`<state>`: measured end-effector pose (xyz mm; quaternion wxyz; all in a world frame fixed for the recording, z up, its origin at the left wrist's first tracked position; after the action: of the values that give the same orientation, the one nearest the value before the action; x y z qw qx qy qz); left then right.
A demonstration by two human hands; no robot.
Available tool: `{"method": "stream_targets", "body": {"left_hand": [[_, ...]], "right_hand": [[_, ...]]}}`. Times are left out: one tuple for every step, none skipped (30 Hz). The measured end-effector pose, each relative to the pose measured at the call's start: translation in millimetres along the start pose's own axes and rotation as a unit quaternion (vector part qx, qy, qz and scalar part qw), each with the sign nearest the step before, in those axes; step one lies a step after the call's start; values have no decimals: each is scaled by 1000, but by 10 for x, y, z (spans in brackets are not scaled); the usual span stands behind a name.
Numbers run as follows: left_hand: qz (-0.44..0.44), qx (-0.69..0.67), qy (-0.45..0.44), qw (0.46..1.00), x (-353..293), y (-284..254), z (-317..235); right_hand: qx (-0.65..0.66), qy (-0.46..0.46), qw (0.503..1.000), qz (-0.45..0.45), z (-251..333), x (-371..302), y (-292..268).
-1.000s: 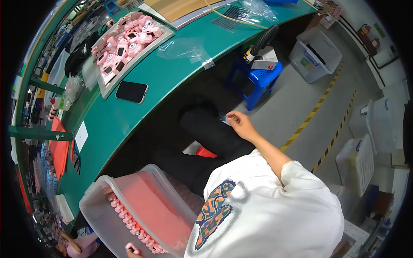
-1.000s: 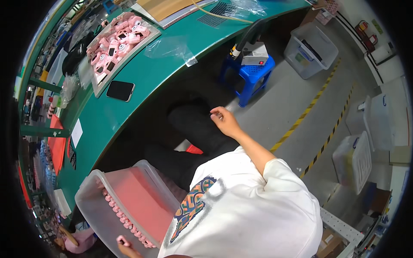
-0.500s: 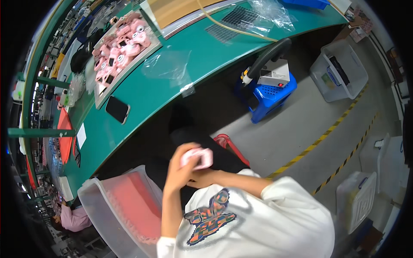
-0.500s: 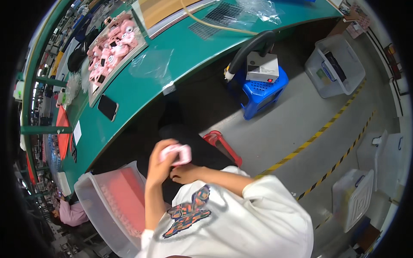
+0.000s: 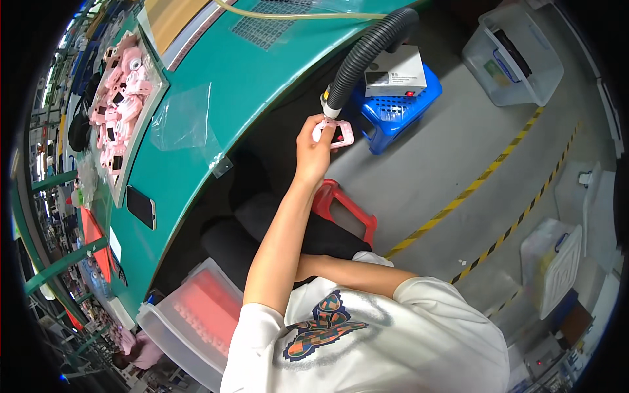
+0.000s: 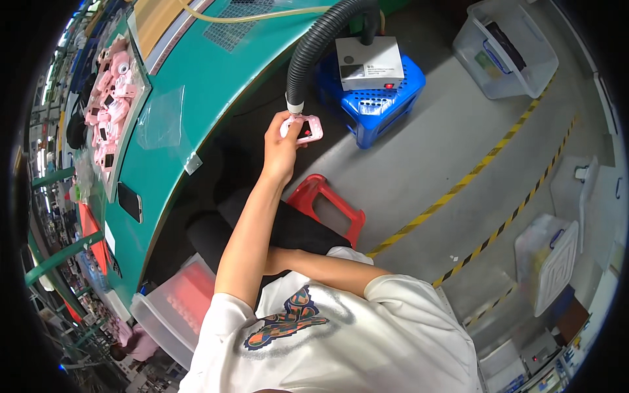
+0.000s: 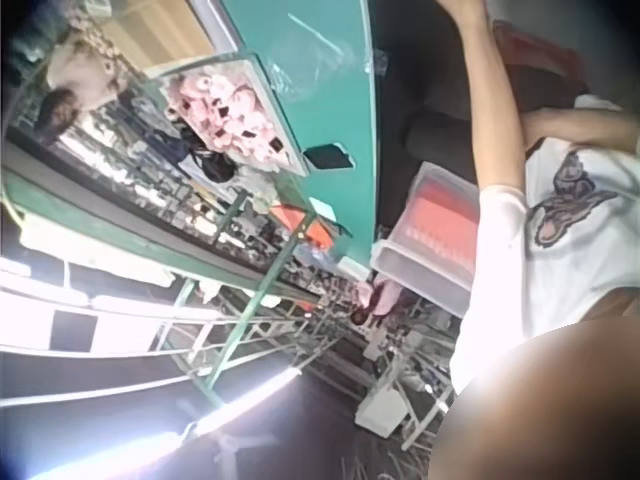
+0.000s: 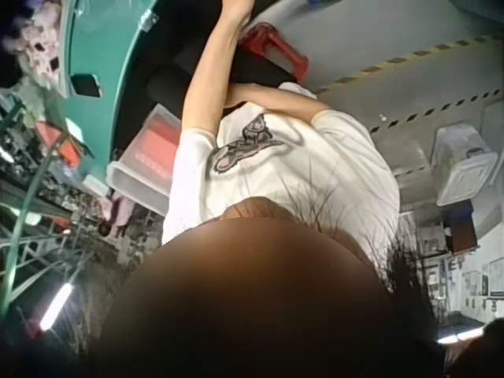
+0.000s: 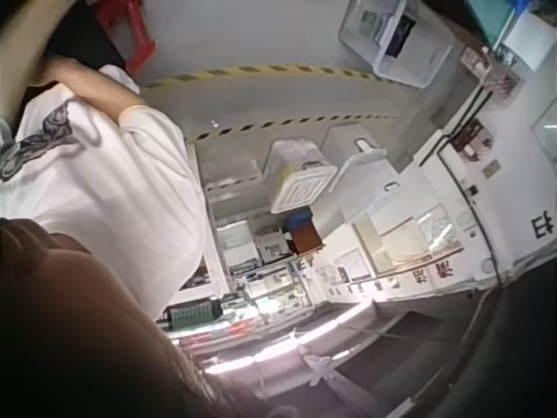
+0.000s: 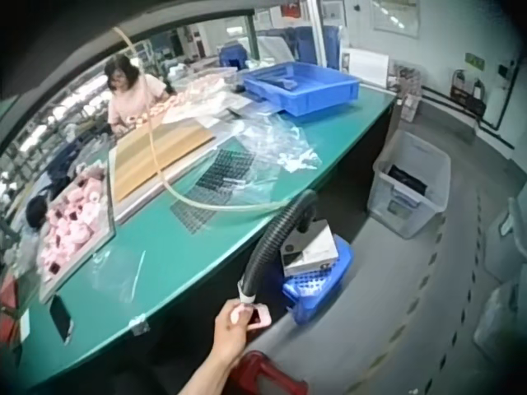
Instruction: Assembling small handheld electronic devices by applying parts and sorting them into trays.
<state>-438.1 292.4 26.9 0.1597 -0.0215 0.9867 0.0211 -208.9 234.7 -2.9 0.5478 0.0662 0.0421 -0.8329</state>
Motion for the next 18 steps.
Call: {"method": "stream_targets", "body": {"left_hand": [[2, -10, -1, 1000, 9, 9, 6], [5, -20, -2, 1000, 18, 19, 4], [8, -31, -2, 1000, 28, 32, -5], [4, -35, 1, 999, 25, 20, -1], [3, -42, 2, 999, 21, 9, -1], [1, -49, 5, 999, 13, -5, -7], [-2, -56, 7, 998, 2, -20, -14], [-5, -63, 11, 998, -13, -33, -24], [-7, -62, 16, 998, -24, -60, -28], [-9, -61, 22, 998, -34, -55, -27], [-7, -51, 18, 999, -38, -26, -31], [-3, -61, 16, 998, -23, 13, 0], [2, -71, 14, 997, -7, 2, 30], [-3, -75, 19, 997, 4, -20, 11], [-7, -68, 23, 997, 12, -36, 0], [-9, -62, 25, 998, 18, -47, 0], [-9, -57, 27, 998, 21, -51, 10], [-9, -53, 27, 998, 22, -50, 28]], "right_hand": [[-5, 11, 1000, 11, -56, 14, 30], [-10, 23, 999, 22, -96, 25, 49], [-16, 33, 999, 32, -132, 34, 64], [-20, 35, 999, 37, -139, 32, 70], [-25, 44, 998, 39, -151, 28, 68], [-31, 52, 997, 41, -161, 27, 64], [-38, 60, 997, 44, -169, 31, 58], [-45, 67, 996, 47, -173, 45, 52], [-55, 60, 995, 62, -150, 96, 47], [-55, 42, 995, 73, -130, 147, 17], [-52, 26, 995, 82, -123, 127, 23], [-48, 10, 995, 91, -97, 151, 38], [-42, -6, 994, 100, -87, 168, 32], [-37, -14, 994, 102, -94, 172, 1], [-30, -20, 994, 103, -87, 139, 27], [-23, -25, 994, 103, -68, 74, 91], [-16, -29, 994, 102, -73, 91, 125], [-8, -31, 995, 99, -97, 169, 135]]}}
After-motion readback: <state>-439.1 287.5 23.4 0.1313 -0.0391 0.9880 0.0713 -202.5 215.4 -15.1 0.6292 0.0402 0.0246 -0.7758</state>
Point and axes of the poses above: each hand's wrist, its own x-axis towards the middle knuckle, its own y-axis out of the palm, z = x × y, the point moved 5 cm from there along x, towards the middle knuckle, and after that the axes turned 2 degrees about -x, right-handed, at the moved point
